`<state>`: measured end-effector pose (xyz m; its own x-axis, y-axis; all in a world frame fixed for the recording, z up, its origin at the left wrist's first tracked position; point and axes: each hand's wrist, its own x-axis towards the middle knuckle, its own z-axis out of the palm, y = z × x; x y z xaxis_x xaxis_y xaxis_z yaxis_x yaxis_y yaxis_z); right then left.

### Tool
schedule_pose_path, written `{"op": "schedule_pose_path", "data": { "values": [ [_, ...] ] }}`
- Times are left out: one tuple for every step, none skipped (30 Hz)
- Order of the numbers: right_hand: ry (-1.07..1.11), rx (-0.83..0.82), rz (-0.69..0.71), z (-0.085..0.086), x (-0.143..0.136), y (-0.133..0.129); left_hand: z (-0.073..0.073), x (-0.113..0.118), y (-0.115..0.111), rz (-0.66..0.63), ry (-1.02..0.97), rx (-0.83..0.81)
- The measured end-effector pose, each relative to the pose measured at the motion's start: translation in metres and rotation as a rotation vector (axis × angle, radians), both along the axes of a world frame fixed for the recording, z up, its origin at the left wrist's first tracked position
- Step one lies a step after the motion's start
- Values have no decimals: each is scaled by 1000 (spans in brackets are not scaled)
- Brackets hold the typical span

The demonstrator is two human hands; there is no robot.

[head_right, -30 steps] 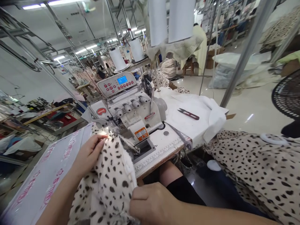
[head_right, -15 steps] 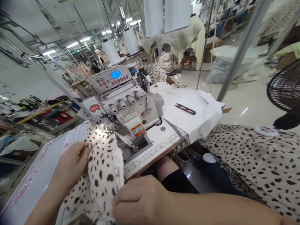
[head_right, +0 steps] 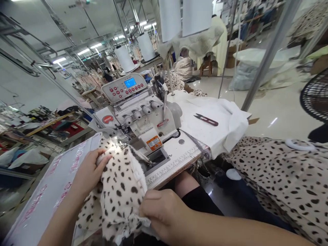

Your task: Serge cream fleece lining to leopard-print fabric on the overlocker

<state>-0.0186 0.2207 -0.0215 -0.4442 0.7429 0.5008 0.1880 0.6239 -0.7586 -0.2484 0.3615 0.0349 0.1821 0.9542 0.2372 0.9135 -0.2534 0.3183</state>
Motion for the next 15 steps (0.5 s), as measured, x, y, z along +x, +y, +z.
{"op": "schedule_pose_path", "data": {
  "values": [
    [21, -7, -8, 1, 0, 2, -2, -3, -2, 5, -58, 33],
    [34, -15, -13, 2, 1, 4, -6, -6, -9, 33, -137, 82],
    [41, -26, -19, 2, 2, 6, -12, -10, -21, 88, -223, 147],
    [51, -38, -29, 3, 3, 7, -19, -14, -37, 133, -287, 199],
    [61, -52, -38, 5, 4, 7, -26, -18, -56, 209, -346, 238],
    [77, -64, -49, 7, 5, 8, -35, -21, -77, 233, -304, 246],
    [96, -74, -56, 11, 5, 8, -44, -22, -98, 132, -196, 163],
    [120, -81, -57, 16, 6, 8, -53, -21, -116, 70, -163, 101],
    [152, -86, -56, 21, 5, 9, -61, -17, -131, 17, -131, 52],
    [192, -90, -53, 27, 4, 9, -69, -12, -142, -38, -102, 1],
    [239, -95, -53, 33, 3, 10, -76, -4, -147, -77, -86, -34],
    [285, -99, -61, 39, 1, 12, -82, 5, -148, -113, -66, -65],
    [322, -103, -72, 44, -1, 13, -88, 15, -145, -147, -45, -93],
    [353, -103, -87, 48, -4, 14, -92, 24, -139, -178, -24, -116],
    [372, -101, -101, 52, -6, 15, -95, 31, -132, -207, -3, -134]
  ]
}}
